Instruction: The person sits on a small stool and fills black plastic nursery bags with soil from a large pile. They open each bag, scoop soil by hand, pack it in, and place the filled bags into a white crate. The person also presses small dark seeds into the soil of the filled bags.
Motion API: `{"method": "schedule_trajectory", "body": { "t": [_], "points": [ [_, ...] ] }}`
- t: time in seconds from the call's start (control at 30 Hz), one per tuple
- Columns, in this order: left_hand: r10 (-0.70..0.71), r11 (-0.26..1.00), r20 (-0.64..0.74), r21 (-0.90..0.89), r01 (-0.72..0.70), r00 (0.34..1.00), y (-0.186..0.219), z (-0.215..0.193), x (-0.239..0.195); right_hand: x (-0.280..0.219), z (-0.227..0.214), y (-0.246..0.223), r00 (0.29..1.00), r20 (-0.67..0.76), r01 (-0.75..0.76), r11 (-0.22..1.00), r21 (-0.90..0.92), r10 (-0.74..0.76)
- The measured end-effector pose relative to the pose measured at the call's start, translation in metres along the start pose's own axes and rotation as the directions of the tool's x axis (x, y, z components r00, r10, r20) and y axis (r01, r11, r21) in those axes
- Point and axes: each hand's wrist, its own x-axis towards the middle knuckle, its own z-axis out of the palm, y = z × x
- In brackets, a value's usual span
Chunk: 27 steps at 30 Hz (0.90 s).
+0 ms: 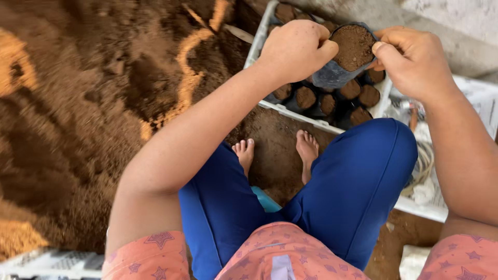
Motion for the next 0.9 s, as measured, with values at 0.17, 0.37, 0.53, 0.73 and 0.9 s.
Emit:
{"method": "schedule_trajectory", "body": {
  "t": [0.17, 0.37, 0.53, 0.73, 0.9],
  "points": [
    [0.081, 0.996, 0.262, -0.058, -0.068, 0.962, 0.001, 0.079, 0.037, -0.038, -0.005, 0.059, 0.978, -0.083, -0.202, 0.965, -0.166, 0.19],
    [0.2, 0.98, 0.516, -0.102, -0.172, 0.833, 0.019, 0.186, 0.066, -0.092, 0.0, 0.154, 0.88, -0.157, -0.443, 0.894, 0.072, 0.449],
    [0.239, 0.969, 0.576, -0.19, -0.157, 0.782, 0.019, 0.228, 0.067, -0.124, 0.027, 0.213, 0.82, -0.163, -0.5, 0.825, 0.264, 0.549],
    [0.145, 0.977, 0.587, -0.213, -0.022, 0.797, -0.031, 0.239, 0.056, -0.153, 0.031, 0.225, 0.845, -0.283, -0.419, 0.891, 0.176, 0.454],
    [0.246, 0.962, 0.476, -0.013, -0.273, 0.844, -0.029, 0.287, 0.026, -0.192, -0.003, 0.219, 0.764, -0.356, -0.505, 0.842, 0.19, 0.538]
  ]
}}
